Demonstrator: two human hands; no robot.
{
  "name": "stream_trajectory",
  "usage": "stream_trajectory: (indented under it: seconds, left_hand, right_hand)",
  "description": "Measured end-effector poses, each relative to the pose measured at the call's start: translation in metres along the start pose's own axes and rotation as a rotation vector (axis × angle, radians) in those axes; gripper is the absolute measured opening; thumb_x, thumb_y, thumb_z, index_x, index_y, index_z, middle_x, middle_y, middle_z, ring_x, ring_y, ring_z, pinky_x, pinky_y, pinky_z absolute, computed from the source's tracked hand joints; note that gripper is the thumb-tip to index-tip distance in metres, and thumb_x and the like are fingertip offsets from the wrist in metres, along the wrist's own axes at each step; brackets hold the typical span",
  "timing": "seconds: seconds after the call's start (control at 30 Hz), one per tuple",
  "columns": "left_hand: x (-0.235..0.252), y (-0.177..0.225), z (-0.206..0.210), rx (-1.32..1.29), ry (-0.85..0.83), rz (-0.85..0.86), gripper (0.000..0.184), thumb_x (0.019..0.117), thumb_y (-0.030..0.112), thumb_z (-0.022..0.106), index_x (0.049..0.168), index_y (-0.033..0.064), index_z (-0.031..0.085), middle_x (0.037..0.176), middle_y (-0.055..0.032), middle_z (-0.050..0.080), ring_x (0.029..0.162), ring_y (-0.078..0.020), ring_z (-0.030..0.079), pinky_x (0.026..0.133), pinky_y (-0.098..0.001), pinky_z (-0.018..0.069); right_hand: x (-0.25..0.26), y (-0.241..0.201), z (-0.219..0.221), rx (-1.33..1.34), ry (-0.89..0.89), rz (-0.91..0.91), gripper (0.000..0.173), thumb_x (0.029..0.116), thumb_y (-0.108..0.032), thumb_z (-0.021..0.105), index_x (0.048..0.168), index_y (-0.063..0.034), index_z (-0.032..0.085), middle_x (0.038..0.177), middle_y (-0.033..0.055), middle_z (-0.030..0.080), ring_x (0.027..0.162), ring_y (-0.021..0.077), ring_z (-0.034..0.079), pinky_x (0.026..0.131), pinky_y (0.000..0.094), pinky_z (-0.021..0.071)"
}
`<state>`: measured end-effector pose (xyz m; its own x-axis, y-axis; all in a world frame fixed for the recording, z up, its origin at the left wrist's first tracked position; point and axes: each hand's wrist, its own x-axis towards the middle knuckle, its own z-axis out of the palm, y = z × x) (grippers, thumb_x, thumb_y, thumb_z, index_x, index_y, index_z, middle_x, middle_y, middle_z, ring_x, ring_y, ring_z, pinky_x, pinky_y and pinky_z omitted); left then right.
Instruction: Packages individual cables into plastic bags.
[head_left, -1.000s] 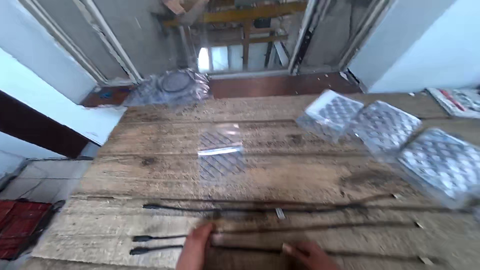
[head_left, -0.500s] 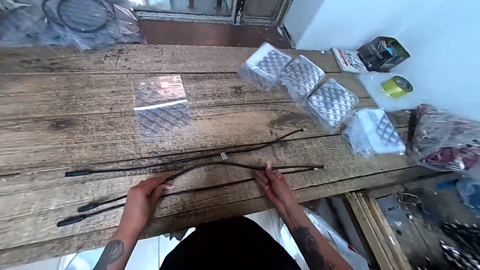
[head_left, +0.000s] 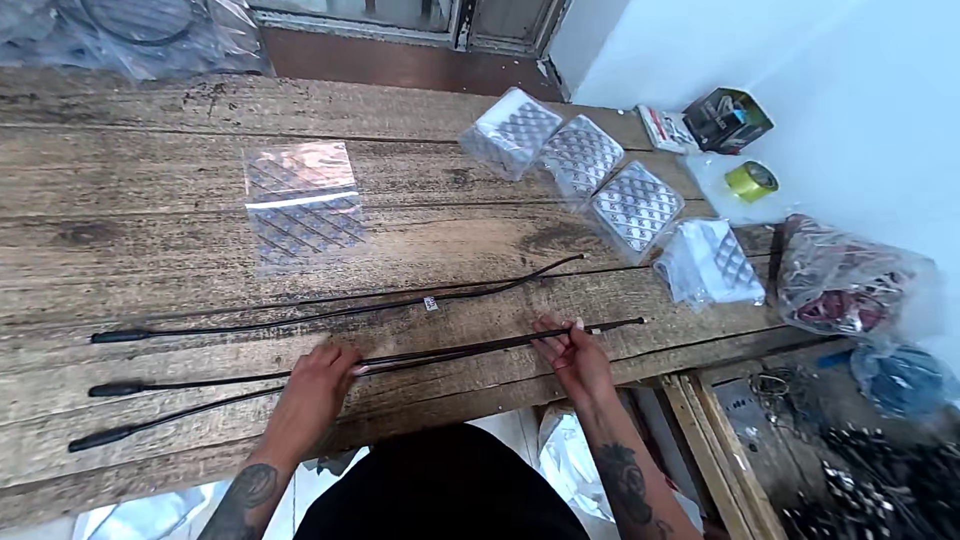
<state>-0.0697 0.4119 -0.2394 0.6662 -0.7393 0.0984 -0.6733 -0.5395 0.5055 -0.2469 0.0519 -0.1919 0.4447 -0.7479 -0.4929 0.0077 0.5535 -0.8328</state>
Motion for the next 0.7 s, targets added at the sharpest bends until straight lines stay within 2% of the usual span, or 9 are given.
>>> stream_trajectory:
  seconds: [0.07,0.2,0.3,0.4,0.5,0.57,0.6,0.67,0.7]
  left_hand:
    - [-0.001,0.003,0.009,0.051,-0.003,0.022,0.019,0.1003,0.019,0.06,0.099,0.0038,0.072,0.091,-0.0166,0.068,0.09,-0.0397,0.067,0.077,-0.0582,0.0519]
    - [-0.015,-0.007,0.015,0.141,-0.036,0.02,0.017,0.0995,0.018,0.062,0.1,0.0048,0.072,0.092,-0.016,0.068,0.091,-0.0401,0.067,0.075,-0.0572,0.0517]
    - [-0.026,-0.016,0.018,0.156,-0.042,-0.001,0.017,0.0986,0.015,0.062,0.105,0.0037,0.073,0.099,-0.0185,0.071,0.095,-0.0422,0.068,0.078,-0.0598,0.0525]
    - [-0.033,-0.022,0.016,0.189,-0.044,-0.027,0.021,0.0996,0.018,0.059,0.108,0.0053,0.074,0.104,-0.0187,0.071,0.098,-0.0428,0.068,0.082,-0.0601,0.0522]
    - [-0.036,-0.012,0.011,0.143,0.078,-0.134,0.019,0.0962,0.016,0.065,0.106,0.0046,0.075,0.107,-0.0255,0.068,0.104,-0.049,0.063,0.092,-0.0646,0.0491]
    - [-0.052,0.018,0.003,0.024,0.209,-0.307,0.022,0.0975,0.016,0.062,0.106,-0.0002,0.074,0.105,-0.0247,0.068,0.102,-0.044,0.066,0.091,-0.0596,0.0532]
    - [-0.059,0.038,0.0,-0.103,0.192,-0.438,0.028,0.1018,0.02,0.058,0.11,-0.0029,0.072,0.102,-0.022,0.071,0.099,-0.0377,0.07,0.09,-0.055,0.0561]
    - [-0.059,0.056,-0.004,-0.618,0.06,-0.674,0.042,0.1086,0.027,0.047,0.129,-0.0066,0.062,0.112,-0.0176,0.072,0.105,-0.0236,0.071,0.097,-0.0424,0.0551]
    - [-0.055,0.05,-0.006,-0.958,0.097,-0.755,0.043,0.11,0.024,0.044,0.138,-0.0084,0.051,0.12,-0.0177,0.069,0.111,-0.0196,0.068,0.102,-0.0366,0.0533]
  right_hand:
    - [0.0,-0.003,-0.001,-0.027,0.029,-0.006,0.035,0.114,-0.026,0.029,0.108,-0.003,0.054,0.099,0.0133,0.077,0.093,0.0245,0.077,0.08,0.0389,0.0633]
    - [-0.006,-0.001,0.005,-0.109,0.027,-0.03,0.037,0.114,-0.027,0.03,0.105,-0.0023,0.055,0.095,0.013,0.076,0.091,0.024,0.076,0.078,0.0386,0.0627]
    - [-0.006,0.011,0.008,-0.126,0.053,-0.029,0.035,0.1137,-0.024,0.031,0.105,-0.0004,0.056,0.093,0.0136,0.076,0.088,0.0228,0.076,0.074,0.0345,0.0616]
    - [-0.005,0.009,0.012,-0.139,0.081,-0.01,0.037,0.1139,-0.027,0.03,0.106,-0.0009,0.055,0.091,0.0123,0.075,0.086,0.0219,0.076,0.074,0.0344,0.0617]
    - [-0.006,0.003,0.01,-0.156,0.048,0.025,0.04,0.114,-0.03,0.029,0.11,-0.0007,0.055,0.09,0.0113,0.074,0.081,0.0216,0.075,0.073,0.0361,0.0633]
    - [-0.009,0.002,0.008,-0.179,0.055,0.032,0.036,0.1137,-0.03,0.031,0.107,-0.0033,0.055,0.082,0.0062,0.073,0.072,0.0156,0.074,0.066,0.0303,0.063]
    - [-0.009,0.0,0.006,-0.197,0.052,0.029,0.034,0.1136,-0.029,0.031,0.105,-0.005,0.054,0.079,0.0031,0.071,0.071,0.0128,0.073,0.064,0.028,0.0625]
    - [-0.007,-0.006,0.006,-0.209,0.023,0.037,0.038,0.114,-0.031,0.027,0.097,-0.0112,0.053,0.072,-0.0035,0.068,0.068,0.0076,0.07,0.063,0.0238,0.0606]
    - [-0.004,-0.008,0.003,-0.195,0.0,0.046,0.04,0.114,-0.033,0.026,0.094,-0.0132,0.054,0.071,-0.005,0.068,0.067,0.0071,0.07,0.064,0.0235,0.0611]
